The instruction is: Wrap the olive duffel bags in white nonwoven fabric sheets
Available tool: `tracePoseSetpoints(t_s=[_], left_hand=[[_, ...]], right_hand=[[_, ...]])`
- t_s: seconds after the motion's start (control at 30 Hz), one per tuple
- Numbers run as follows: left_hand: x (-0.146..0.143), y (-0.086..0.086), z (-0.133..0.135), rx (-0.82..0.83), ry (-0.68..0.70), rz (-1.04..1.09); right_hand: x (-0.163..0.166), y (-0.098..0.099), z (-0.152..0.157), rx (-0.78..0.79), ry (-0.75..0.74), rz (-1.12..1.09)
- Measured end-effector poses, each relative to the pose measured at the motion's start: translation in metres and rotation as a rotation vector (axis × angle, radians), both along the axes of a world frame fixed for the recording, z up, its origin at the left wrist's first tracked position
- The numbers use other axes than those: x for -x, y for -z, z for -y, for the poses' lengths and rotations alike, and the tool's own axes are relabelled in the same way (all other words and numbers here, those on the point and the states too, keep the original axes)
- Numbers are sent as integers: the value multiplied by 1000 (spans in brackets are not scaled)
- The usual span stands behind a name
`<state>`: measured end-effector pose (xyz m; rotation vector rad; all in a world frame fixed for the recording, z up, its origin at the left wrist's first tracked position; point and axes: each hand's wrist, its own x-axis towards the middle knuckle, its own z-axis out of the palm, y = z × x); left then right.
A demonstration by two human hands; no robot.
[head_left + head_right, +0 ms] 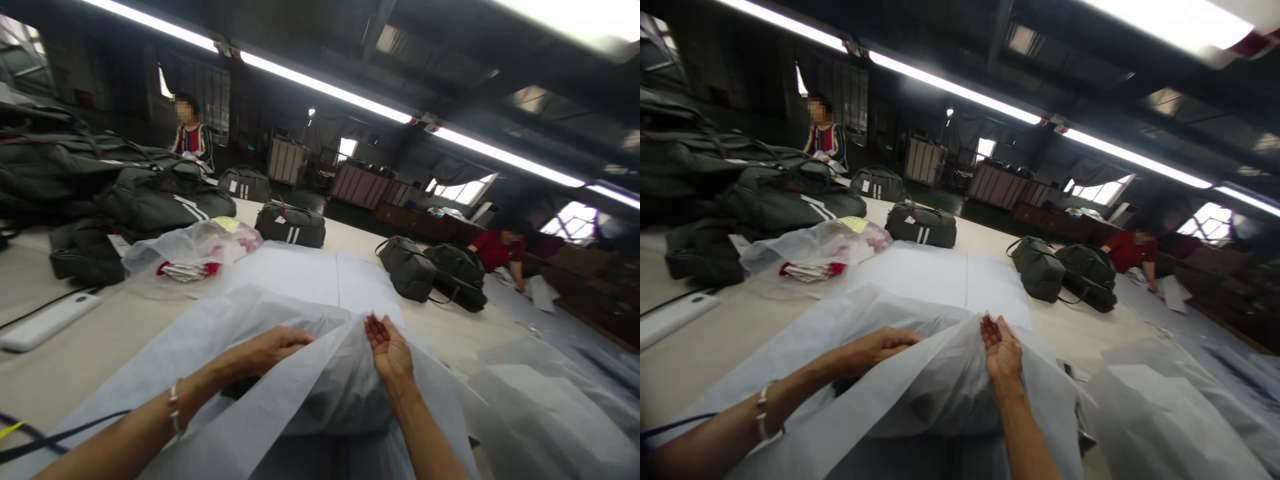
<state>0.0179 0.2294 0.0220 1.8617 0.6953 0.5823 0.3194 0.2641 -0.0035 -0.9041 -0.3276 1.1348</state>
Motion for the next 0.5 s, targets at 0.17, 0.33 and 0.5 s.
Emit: tracePoseSetpoints(t_s=[0.17, 0.33, 0.5], left_hand=[[79, -14, 69, -13, -337, -198], [62, 28, 138, -616, -594, -510], [50, 71, 133, -931, -884, -503]], right_hand=[[-4, 1, -5, 40, 20, -33], [-5, 1, -6, 43, 27, -43], [-7, -2, -4, 56, 24, -77]])
